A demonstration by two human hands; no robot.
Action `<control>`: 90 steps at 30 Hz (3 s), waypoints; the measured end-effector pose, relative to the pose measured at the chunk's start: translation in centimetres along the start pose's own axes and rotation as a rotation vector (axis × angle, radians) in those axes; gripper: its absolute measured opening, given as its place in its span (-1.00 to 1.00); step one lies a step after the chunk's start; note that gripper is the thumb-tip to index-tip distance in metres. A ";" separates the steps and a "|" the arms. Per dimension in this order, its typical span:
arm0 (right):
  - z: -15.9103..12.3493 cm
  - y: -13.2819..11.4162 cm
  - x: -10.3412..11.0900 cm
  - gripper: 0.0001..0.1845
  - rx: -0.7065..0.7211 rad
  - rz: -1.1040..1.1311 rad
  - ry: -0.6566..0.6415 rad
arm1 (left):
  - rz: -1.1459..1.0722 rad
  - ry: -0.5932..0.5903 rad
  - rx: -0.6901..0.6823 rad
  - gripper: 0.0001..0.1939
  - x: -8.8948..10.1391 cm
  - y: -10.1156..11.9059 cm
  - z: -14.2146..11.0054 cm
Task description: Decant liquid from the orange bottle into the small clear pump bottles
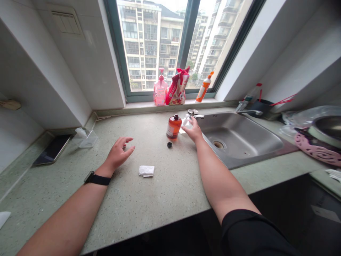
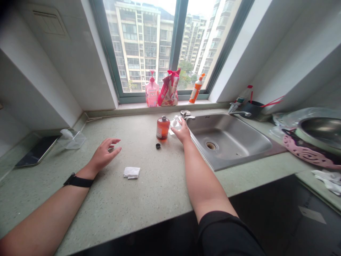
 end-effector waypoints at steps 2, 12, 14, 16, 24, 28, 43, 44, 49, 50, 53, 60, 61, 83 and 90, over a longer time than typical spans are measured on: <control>0.0 -0.2 -0.1 0.06 0.003 -0.008 0.003 | 0.002 -0.003 0.000 -0.58 0.0 0.0 0.0; -0.1 -0.8 -0.1 -0.02 0.017 -0.049 0.038 | 0.042 0.057 -0.064 -0.62 0.4 0.1 0.1; 0.1 -1.4 0.2 -0.14 0.119 -0.073 0.176 | 0.077 0.155 -0.103 -0.64 1.2 0.5 0.0; 0.1 -2.7 0.5 -0.29 0.295 -0.113 0.378 | 0.114 0.339 -0.144 -0.66 2.3 0.9 -0.1; -4.9 -12.5 -4.2 -0.67 0.894 -0.098 0.199 | 0.225 0.956 -0.057 -0.26 7.9 -1.8 0.8; -8.0 -14.8 -7.3 -0.66 0.991 -0.038 -0.140 | 0.224 0.934 0.269 0.07 9.4 -5.5 1.9; -8.5 -13.9 -8.6 -0.68 0.857 0.057 -0.295 | 0.058 0.678 0.272 -0.06 7.1 -6.9 3.0; -8.6 -14.0 -8.6 -0.69 0.836 0.068 -0.293 | 0.062 0.631 0.170 -0.04 6.4 -5.9 2.7; -9.0 -14.7 -8.9 -0.57 0.788 0.088 -0.299 | 0.230 0.426 -0.226 -0.08 2.1 -0.4 -0.2; -9.1 -14.8 -8.9 -0.54 0.789 0.098 -0.300 | 0.255 0.385 -0.275 -0.12 1.4 0.5 -0.8; -9.6 -15.3 -9.2 -0.53 0.778 0.140 -0.295 | 0.267 0.313 -0.356 -0.15 0.0 2.3 -2.1; -9.9 -15.9 -9.5 -0.71 0.723 0.262 -0.225 | 0.245 0.231 -0.417 -0.20 -0.6 2.7 -2.4; -9.8 -15.9 -9.5 -0.72 0.710 0.275 -0.215 | 0.229 0.226 -0.422 -0.21 -0.6 2.7 -2.3; -9.1 -14.9 -9.7 -0.67 0.427 0.561 -0.347 | -0.045 0.204 -0.413 -0.18 -0.1 2.2 -1.9; -9.9 -15.8 -9.7 -0.57 0.482 0.467 -0.415 | 0.048 0.191 -0.471 -0.21 -0.4 2.5 -2.2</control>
Point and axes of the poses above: each hand's wrist, its own z-axis towards the middle knuckle, its own x-axis out of the back of the hand, y = z × x, the point moved 1 cm from there along z, towards the middle knuckle, and after that the axes turned 12 degrees about x, right-handed, at the moved point
